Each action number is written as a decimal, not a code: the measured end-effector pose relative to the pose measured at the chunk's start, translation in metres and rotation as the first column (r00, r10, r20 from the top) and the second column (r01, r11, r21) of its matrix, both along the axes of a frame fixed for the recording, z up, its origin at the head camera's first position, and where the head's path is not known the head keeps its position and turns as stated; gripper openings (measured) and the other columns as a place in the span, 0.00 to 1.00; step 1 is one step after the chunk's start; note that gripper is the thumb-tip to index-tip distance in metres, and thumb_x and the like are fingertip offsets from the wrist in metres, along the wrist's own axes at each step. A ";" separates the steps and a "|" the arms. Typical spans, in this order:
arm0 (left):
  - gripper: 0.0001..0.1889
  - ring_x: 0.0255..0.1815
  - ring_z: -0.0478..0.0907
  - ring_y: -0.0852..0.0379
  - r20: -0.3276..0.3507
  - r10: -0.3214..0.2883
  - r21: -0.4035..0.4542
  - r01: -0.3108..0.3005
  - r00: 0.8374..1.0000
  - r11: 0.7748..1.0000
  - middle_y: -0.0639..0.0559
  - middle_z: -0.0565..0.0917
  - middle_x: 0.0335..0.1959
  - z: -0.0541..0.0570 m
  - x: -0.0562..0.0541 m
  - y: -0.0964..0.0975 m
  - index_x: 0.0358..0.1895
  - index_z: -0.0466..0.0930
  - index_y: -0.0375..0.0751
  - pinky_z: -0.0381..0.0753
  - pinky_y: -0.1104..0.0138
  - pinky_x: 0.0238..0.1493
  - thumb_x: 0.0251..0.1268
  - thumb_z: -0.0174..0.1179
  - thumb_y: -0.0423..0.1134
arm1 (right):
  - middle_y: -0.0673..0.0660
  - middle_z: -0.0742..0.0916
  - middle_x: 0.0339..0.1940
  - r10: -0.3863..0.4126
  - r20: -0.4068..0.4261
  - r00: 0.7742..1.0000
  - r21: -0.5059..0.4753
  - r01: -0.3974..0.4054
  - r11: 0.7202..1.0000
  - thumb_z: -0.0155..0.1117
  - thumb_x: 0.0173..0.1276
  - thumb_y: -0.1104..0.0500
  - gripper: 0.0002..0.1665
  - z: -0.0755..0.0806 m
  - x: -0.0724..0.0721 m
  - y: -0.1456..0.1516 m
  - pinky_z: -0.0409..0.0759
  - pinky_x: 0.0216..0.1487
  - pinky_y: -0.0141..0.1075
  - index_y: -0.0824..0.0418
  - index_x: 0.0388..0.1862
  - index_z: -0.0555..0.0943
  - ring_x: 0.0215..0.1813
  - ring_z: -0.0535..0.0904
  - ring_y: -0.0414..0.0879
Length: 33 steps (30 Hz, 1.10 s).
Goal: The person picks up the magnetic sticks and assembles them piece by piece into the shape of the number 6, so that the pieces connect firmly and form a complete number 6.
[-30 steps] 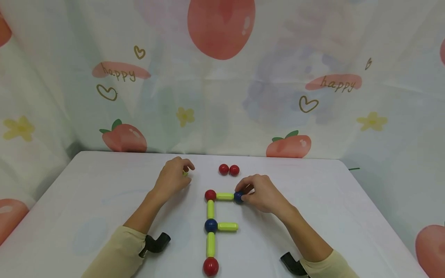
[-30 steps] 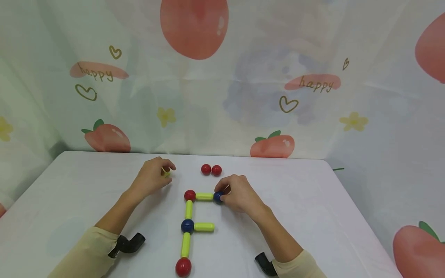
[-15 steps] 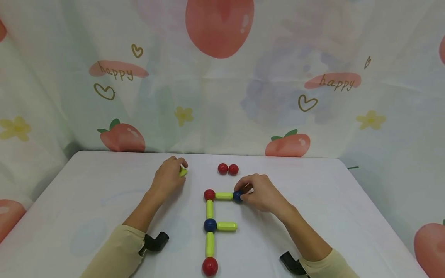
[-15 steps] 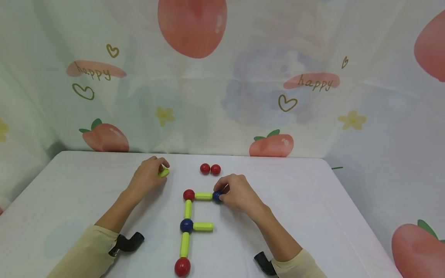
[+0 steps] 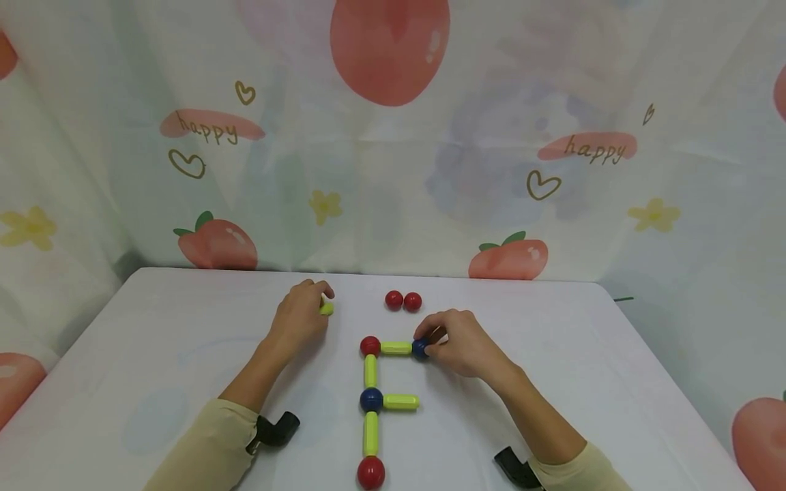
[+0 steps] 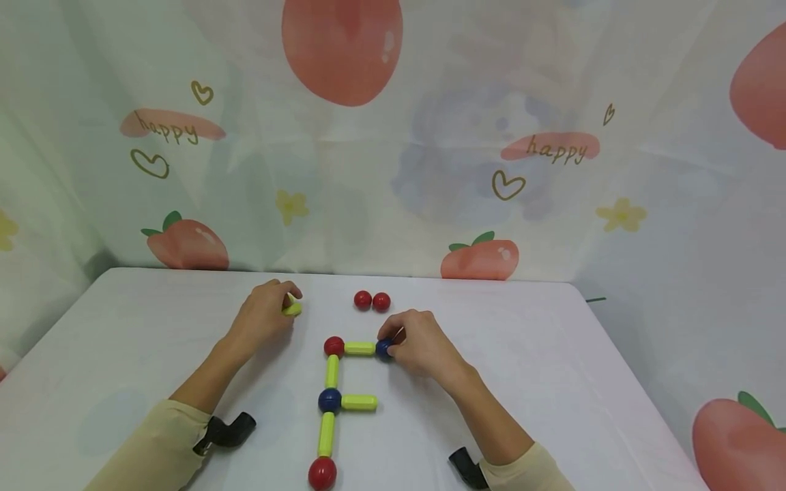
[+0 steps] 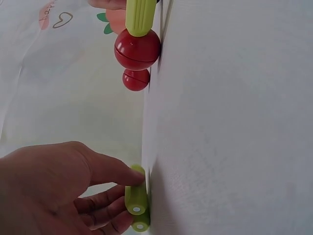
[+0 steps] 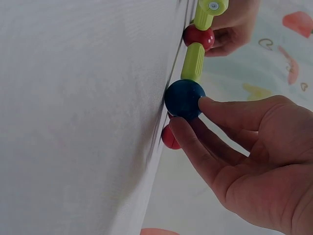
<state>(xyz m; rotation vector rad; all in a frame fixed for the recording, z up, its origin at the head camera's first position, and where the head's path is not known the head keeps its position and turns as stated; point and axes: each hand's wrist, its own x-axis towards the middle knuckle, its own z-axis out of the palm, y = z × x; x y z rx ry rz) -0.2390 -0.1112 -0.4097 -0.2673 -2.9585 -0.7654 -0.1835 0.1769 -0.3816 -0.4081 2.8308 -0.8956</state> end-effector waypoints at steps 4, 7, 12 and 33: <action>0.17 0.41 0.78 0.49 0.016 -0.002 -0.014 0.002 1.000 1.000 0.44 0.82 0.39 0.002 0.002 0.001 0.53 0.85 0.37 0.82 0.56 0.46 0.59 0.67 0.28 | 0.50 0.90 0.39 -0.004 0.002 1.000 0.002 0.004 1.000 0.72 0.65 0.70 0.12 0.000 0.000 0.000 0.85 0.49 0.41 0.56 0.43 0.90 0.44 0.85 0.44; 0.16 0.40 0.79 0.49 0.030 -0.017 -0.030 0.018 0.999 0.999 0.44 0.83 0.39 0.005 0.005 0.002 0.52 0.86 0.36 0.83 0.57 0.45 0.59 0.68 0.28 | 0.50 0.90 0.39 -0.005 0.005 1.000 -0.002 0.005 1.000 0.72 0.64 0.70 0.13 0.000 0.000 0.000 0.85 0.48 0.41 0.56 0.43 0.90 0.44 0.85 0.44; 0.14 0.40 0.79 0.49 0.044 -0.043 -0.032 0.044 0.998 0.999 0.44 0.83 0.39 0.012 0.009 0.003 0.48 0.88 0.36 0.83 0.57 0.44 0.58 0.68 0.27 | 0.50 0.90 0.39 -0.005 0.006 1.000 0.000 0.005 1.000 0.71 0.65 0.70 0.13 0.000 0.000 0.000 0.85 0.49 0.41 0.56 0.43 0.90 0.44 0.85 0.44; 0.10 0.37 0.78 0.54 0.233 -0.227 -0.031 0.241 0.946 0.970 0.51 0.85 0.34 0.045 0.029 0.012 0.42 0.90 0.42 0.84 0.62 0.42 0.58 0.69 0.26 | 0.50 0.90 0.40 0.000 0.000 1.000 0.007 0.000 1.000 0.72 0.65 0.70 0.13 -0.001 -0.001 0.000 0.85 0.50 0.42 0.56 0.44 0.90 0.45 0.86 0.45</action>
